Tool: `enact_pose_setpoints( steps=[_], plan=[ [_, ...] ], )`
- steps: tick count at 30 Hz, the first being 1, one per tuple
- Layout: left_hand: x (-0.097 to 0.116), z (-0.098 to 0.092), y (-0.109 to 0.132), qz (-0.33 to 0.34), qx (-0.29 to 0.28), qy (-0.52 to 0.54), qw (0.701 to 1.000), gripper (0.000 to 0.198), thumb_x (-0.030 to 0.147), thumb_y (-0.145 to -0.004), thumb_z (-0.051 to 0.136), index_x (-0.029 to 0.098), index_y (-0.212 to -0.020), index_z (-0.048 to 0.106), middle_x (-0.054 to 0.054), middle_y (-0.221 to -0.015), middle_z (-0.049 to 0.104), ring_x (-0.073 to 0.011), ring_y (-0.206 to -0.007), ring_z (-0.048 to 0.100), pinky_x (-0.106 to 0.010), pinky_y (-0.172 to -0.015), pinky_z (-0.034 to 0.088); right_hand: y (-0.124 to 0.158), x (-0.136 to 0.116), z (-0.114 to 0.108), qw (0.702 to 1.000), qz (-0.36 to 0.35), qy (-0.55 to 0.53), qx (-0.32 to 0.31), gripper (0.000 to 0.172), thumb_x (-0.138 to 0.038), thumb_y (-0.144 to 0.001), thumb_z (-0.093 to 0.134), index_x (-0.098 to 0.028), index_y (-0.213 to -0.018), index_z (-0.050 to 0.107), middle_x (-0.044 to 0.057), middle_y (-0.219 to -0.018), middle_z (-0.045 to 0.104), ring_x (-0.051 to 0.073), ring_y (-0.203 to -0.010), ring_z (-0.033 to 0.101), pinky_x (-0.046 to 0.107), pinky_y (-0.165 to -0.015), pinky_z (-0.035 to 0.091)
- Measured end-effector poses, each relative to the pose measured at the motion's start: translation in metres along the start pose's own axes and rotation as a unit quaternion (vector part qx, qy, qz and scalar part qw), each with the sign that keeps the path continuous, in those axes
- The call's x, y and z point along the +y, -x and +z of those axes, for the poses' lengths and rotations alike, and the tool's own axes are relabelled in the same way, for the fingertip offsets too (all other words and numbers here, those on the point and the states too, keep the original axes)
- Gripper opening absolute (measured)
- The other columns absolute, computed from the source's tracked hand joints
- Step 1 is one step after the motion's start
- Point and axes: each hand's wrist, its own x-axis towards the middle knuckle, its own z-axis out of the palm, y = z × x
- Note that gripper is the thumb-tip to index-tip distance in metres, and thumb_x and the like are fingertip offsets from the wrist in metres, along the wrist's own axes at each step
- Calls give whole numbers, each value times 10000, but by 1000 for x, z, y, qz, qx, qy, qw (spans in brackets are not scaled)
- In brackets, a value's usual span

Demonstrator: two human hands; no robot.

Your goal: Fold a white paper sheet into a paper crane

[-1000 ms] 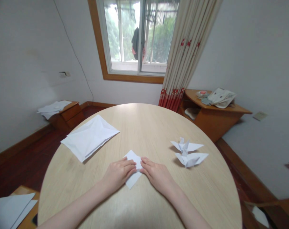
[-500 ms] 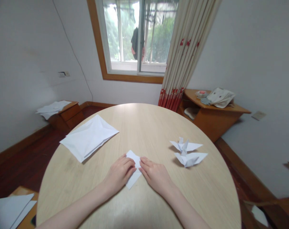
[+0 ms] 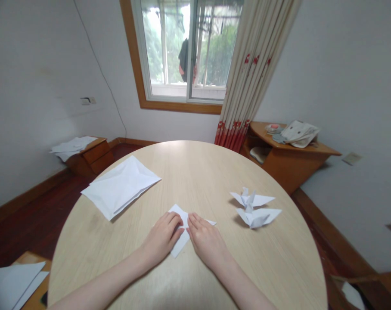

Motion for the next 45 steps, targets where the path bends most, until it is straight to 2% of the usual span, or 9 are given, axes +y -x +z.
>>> enact_pose_setpoints(
  steps=[3, 6, 12, 18, 28, 33, 41, 45],
  plan=[
    [1, 2, 0, -2, -2, -9, 1000, 33, 157, -932, 520, 184, -938, 538, -48, -1007, 602, -220, -954, 549, -355, -845, 470, 0, -1, 4, 1000, 14, 12, -20, 437, -200, -995, 287, -83, -1325, 549, 164, -1379, 521, 248, -1266, 516, 407, -1003, 487],
    [2, 3, -1, -4, -7, -23, 1000, 44, 158, -939, 512, 171, -964, 545, -59, -1027, 596, -222, -961, 540, -359, -850, 452, -1, 0, 7, 999, 25, 15, -35, 448, -200, -994, 290, -75, -1373, 494, 164, -1447, 433, 269, -1353, 400, 455, -1057, 425],
    [-1, -5, -3, -18, -13, -28, 999, 54, 203, -917, 584, 214, -970, 581, -23, -1061, 610, -231, -1033, 519, -434, -921, 332, -6, 4, 1, 993, 80, -4, -88, 469, -307, -994, 376, -207, -1451, 393, 96, -1526, 310, 287, -1423, 235, 561, -1127, 260],
    [-9, -11, -7, -42, -34, 31, 998, 92, 234, -876, 656, 252, -955, 613, 3, -1068, 614, -225, -1053, 503, -411, -894, 290, -10, 4, -13, 980, 129, -21, -147, 471, -357, -989, 415, -292, -1454, 377, 59, -1547, 263, 290, -1437, 170, 550, -1143, 207],
    [-18, -20, -9, -33, -83, 74, 993, 186, 170, -841, 662, 279, -990, 637, 6, -1097, 615, -223, -1090, 495, -395, -909, 303, -11, 12, -14, 977, 122, -53, -169, 475, -281, -998, 377, -329, -1468, 332, 26, -1565, 221, 283, -1446, 114, 558, -1152, 158],
    [-21, -21, -9, -34, -82, 93, 992, 217, 133, -817, 676, 283, -974, 656, 8, -1111, 624, -223, -1104, 500, -414, -932, 291, -6, 20, -10, 981, 93, -77, -154, 491, -243, -997, 351, -334, -1478, 309, 33, -1563, 234, 277, -1446, 125, 577, -1145, 165],
    [-30, -25, -10, 0, -96, 121, 988, 264, 95, -801, 676, 282, -986, 683, 11, -1120, 636, -218, -1111, 515, -411, -963, 276, -1, 30, -12, 979, 62, -99, -168, 536, -167, -987, 307, -312, -1499, 252, 20, -1580, 168, 234, -1453, 66, 537, -1165, 142],
    [-32, -29, -11, 16, -105, 117, 987, 249, 119, -809, 682, 278, -1002, 693, 4, -1116, 646, -216, -1117, 526, -397, -972, 292, 1, 32, -6, 981, 53, -106, -153, 623, -62, -931, 304, -306, -1502, 247, 33, -1577, 181, 230, -1453, 55, 559, -1159, 141]
  ],
)
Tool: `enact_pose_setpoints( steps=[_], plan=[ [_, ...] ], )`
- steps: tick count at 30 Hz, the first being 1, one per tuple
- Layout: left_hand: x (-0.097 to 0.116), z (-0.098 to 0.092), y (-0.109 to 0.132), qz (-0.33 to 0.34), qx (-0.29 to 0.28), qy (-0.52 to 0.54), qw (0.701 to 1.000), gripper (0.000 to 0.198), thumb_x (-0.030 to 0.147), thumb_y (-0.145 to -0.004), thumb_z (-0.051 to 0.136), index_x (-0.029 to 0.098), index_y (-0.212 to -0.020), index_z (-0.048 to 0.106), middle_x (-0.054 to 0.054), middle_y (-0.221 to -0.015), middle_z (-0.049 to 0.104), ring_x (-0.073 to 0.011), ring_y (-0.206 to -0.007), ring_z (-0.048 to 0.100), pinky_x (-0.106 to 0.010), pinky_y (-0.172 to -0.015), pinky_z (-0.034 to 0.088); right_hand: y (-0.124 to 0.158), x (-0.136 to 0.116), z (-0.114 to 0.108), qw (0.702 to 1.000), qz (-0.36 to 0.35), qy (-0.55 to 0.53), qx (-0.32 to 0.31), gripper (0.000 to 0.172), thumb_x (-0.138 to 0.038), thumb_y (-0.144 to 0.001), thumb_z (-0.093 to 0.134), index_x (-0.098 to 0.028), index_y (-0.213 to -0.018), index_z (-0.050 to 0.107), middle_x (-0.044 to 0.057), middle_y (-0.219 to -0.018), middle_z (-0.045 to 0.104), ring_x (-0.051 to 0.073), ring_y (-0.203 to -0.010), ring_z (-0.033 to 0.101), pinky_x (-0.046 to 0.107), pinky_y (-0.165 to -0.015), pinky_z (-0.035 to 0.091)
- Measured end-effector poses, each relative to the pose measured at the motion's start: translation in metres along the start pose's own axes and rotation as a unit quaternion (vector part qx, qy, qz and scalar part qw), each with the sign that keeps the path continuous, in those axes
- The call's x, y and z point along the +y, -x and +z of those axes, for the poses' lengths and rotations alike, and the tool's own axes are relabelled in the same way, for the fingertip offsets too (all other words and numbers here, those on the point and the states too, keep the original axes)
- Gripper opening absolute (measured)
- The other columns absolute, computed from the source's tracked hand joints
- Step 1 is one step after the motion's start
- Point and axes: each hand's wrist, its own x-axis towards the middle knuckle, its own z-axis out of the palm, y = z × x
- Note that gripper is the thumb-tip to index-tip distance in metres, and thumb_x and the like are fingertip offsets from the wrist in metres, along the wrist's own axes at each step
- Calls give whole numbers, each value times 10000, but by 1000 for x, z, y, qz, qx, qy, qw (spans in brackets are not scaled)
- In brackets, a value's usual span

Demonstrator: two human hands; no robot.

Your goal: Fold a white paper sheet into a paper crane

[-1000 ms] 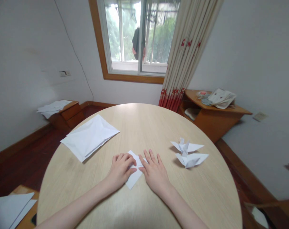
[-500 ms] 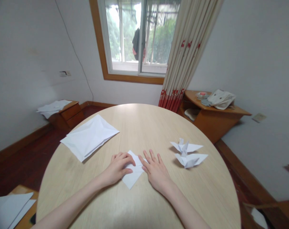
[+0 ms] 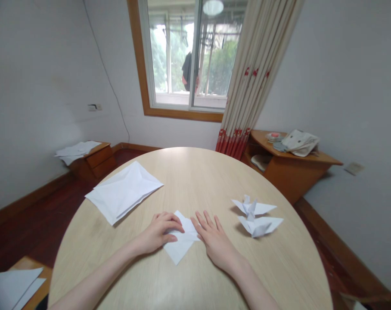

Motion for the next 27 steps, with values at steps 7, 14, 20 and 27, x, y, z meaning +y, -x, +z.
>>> enact_pose_setpoints(
  steps=[7, 14, 20, 27],
  plan=[
    [-6, 7, 0, 65, 58, 2, 996, 232, 113, -858, 638, 255, -1040, 668, 8, -1097, 702, -169, -1059, 612, -398, -1086, 259, -1, 0, 9, 997, -62, -6, 42, 979, 150, -640, 254, -262, -1521, 137, 36, -1589, 55, 151, -1448, -32, 500, -1186, 110],
    [-9, 18, 2, 145, 53, -126, 980, 332, 109, -934, 470, 280, -1137, 670, -22, -1190, 678, -183, -1188, 571, -440, -1122, 294, 2, -8, 5, 998, -44, -39, 23, 912, 119, -668, 273, -213, -1513, 186, 49, -1579, 156, 153, -1453, 63, 488, -1184, 165],
    [4, 22, 7, 125, 47, -187, 973, 368, 88, -886, 481, 238, -1179, 645, -44, -1244, 650, -201, -1227, 545, -470, -1158, 257, 7, -21, -10, 999, -36, -27, 16, 776, 58, -749, 309, -151, -1495, 264, 69, -1565, 198, 176, -1450, 117, 469, -1177, 208],
    [12, 24, 12, 102, 49, -195, 974, 347, 160, -891, 504, 228, -1205, 633, -36, -1264, 644, -237, -1262, 507, -517, -1176, 186, 8, -25, -13, 999, -35, -33, 17, 651, -17, -842, 333, -144, -1480, 313, 86, -1539, 288, 191, -1434, 215, 455, -1171, 246]
  ],
)
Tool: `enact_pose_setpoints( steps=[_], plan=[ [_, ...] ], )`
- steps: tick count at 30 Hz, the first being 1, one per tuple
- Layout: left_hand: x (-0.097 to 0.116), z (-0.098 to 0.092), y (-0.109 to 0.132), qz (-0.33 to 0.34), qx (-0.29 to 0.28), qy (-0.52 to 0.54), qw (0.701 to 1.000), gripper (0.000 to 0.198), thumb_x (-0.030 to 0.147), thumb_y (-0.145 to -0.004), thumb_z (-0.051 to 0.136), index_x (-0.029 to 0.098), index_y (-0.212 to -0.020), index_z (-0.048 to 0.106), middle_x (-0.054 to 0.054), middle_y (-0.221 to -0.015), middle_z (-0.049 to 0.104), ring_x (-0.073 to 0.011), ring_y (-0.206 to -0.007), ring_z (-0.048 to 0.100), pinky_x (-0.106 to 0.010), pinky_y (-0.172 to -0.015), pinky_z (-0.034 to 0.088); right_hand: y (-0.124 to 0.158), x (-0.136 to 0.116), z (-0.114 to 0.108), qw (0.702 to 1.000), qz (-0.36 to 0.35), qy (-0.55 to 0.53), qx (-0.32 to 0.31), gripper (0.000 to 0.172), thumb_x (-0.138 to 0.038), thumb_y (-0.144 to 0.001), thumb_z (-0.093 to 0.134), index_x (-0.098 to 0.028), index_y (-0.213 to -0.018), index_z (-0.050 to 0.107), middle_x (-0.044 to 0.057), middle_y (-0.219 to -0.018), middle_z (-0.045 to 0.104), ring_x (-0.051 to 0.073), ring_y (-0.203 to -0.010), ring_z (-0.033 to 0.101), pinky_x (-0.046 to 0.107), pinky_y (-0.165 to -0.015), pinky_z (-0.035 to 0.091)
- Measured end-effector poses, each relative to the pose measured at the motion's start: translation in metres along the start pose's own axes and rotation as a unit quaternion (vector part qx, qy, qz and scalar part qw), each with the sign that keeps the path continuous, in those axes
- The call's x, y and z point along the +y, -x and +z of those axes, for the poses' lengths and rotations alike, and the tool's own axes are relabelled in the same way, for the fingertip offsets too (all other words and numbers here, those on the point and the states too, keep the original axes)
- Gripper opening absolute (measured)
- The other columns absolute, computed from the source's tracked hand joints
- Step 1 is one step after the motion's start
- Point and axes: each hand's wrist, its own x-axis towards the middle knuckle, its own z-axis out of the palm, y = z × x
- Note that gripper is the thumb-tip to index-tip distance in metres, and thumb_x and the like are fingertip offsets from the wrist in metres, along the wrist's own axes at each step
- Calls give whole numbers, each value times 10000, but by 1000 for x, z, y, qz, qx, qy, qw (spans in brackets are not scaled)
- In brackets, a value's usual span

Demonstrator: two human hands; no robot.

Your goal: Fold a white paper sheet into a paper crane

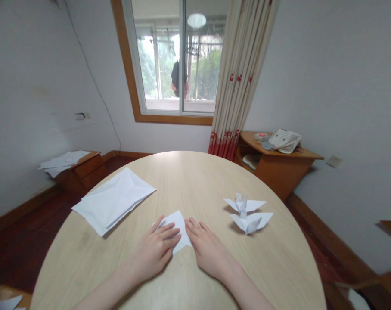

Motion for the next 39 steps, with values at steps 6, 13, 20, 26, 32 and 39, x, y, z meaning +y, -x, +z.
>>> enact_pose_setpoints(
  steps=[6, 13, 20, 26, 32, 39],
  plan=[
    [4, -2, 0, 7, -5, -15, 1000, 341, 209, -935, 466, 182, -1245, 606, -72, -1296, 622, -239, -1260, 509, -518, -1174, 176, 0, -1, 1, 1000, 7, 19, -13, 666, 8, -833, 316, -135, -1484, 302, 97, -1542, 283, 187, -1433, 216, 440, -1176, 230],
    [3, -2, 4, 20, -40, -38, 998, 394, 348, -1012, 393, 202, -1364, 490, -74, -1383, 546, -251, -1330, 441, -565, -1159, 167, 1, 0, 2, 1000, 14, 0, -6, 618, -30, -866, 315, -124, -1477, 318, 103, -1538, 291, 193, -1429, 233, 450, -1175, 234],
    [6, 5, 6, 15, -8, -90, 996, 494, 506, -989, 379, 217, -1375, 489, -87, -1388, 540, -281, -1307, 461, -586, -1142, 202, 0, 0, 4, 999, 9, -5, 38, 500, -151, -950, 339, -163, -1445, 400, 108, -1498, 384, 213, -1395, 329, 453, -1151, 289],
    [8, 0, 5, -13, 12, -128, 992, 434, 482, -971, 446, 230, -1305, 561, -95, -1351, 573, -293, -1284, 480, -598, -1122, 235, 2, -4, 0, 999, 14, 24, 40, 441, -203, -962, 380, -155, -1386, 492, 125, -1475, 427, 247, -1372, 374, 461, -1134, 315],
    [6, 2, 4, -29, 42, -172, 984, 446, 547, -932, 480, 276, -1263, 605, -114, -1379, 542, -323, -1309, 448, -618, -1108, 232, 2, -12, -3, 998, 12, 39, 46, 400, -192, -944, 414, -111, -1300, 576, 145, -1438, 471, 284, -1375, 362, 496, -1125, 325],
    [8, 1, 2, -59, 54, -171, 982, 402, 517, -950, 469, 280, -1232, 630, -111, -1376, 545, -320, -1322, 434, -615, -1112, 218, 3, -13, -2, 998, -8, 49, 32, 389, -193, -954, 420, -100, -1295, 582, 146, -1421, 483, 287, -1369, 371, 506, -1139, 305]
  ],
)
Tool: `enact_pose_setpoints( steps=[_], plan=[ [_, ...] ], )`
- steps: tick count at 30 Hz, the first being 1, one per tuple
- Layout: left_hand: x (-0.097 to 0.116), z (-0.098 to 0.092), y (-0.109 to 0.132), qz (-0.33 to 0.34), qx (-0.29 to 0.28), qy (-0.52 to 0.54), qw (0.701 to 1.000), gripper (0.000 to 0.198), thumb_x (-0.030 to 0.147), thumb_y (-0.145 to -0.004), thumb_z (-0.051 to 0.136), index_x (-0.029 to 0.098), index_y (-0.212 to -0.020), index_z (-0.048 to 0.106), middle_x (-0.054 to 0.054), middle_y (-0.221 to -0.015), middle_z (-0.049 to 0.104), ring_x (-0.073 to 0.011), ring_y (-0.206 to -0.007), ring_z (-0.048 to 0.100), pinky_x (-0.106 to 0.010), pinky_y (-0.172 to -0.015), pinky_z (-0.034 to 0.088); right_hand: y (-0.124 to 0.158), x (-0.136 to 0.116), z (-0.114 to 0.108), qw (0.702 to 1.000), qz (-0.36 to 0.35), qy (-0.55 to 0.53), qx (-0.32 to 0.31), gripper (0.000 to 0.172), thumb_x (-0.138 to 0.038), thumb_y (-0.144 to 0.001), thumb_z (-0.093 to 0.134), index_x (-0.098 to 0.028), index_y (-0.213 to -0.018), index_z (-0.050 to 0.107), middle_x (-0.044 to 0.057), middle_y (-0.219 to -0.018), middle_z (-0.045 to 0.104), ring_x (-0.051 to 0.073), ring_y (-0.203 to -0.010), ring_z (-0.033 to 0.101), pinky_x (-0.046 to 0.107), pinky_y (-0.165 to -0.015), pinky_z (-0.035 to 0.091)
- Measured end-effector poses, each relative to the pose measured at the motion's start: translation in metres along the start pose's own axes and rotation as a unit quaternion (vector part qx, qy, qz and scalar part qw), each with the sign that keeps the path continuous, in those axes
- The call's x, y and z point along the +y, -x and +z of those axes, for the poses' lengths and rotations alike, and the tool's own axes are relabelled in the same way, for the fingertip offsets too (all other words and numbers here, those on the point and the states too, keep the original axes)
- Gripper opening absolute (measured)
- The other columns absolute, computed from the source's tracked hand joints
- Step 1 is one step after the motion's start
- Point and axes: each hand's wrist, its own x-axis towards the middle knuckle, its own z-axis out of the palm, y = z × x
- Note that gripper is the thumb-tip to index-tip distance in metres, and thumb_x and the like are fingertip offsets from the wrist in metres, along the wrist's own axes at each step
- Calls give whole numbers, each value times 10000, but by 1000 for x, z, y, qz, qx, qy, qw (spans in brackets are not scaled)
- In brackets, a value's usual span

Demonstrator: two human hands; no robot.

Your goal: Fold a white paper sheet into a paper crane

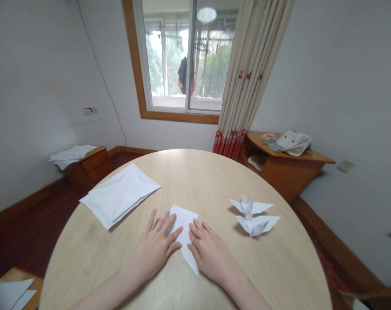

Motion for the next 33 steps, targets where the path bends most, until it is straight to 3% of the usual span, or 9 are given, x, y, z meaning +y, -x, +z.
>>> enact_pose_setpoints(
  steps=[10, 16, 22, 26, 33],
  plan=[
    [0, -1, 1, -39, -20, 42, 998, 483, 563, -929, 476, 238, -1254, 621, -123, -1347, 572, -333, -1306, 448, -620, -1128, 178, 1, -2, -6, 999, -32, -17, 3, 353, -208, -958, 438, -123, -1244, 626, 127, -1340, 574, 268, -1330, 435, 473, -1131, 328],
    [0, 0, 1, -37, -57, 29, 997, 557, 577, -932, 453, 214, -1345, 539, -147, -1423, 488, -351, -1342, 402, -649, -1110, 198, 3, -1, -6, 998, -41, -37, 25, 338, -141, -918, 436, -162, -1144, 687, 106, -1264, 637, 247, -1266, 516, 453, -1102, 375],
    [-2, 13, 1, -25, -64, -18, 997, 526, 489, -962, 462, 170, -1380, 485, -157, -1451, 439, -341, -1362, 375, -650, -1089, 260, 3, -2, -6, 996, -53, -54, 57, 325, -115, -904, 430, -177, -1023, 726, 99, -1115, 716, 249, -1181, 589, 457, -1060, 417],
    [-5, 20, 1, -22, -46, -41, 998, 439, 430, -958, 506, 210, -1337, 529, -135, -1439, 465, -329, -1345, 407, -631, -1073, 307, 3, 0, -5, 995, -55, -58, 57, 341, -72, -866, 449, -166, -1046, 722, 103, -1148, 703, 258, -1187, 585, 466, -1053, 421],
    [-12, 8, -3, -5, -61, -43, 997, 330, 219, -967, 507, 241, -1290, 568, -120, -1375, 544, -314, -1277, 487, -612, -1073, 315, 3, 1, 1, 989, -79, -104, 66, 426, 38, -730, 444, -190, -937, 738, 63, -1044, 743, 226, -1139, 620, 421, -1032, 441]
  ],
)
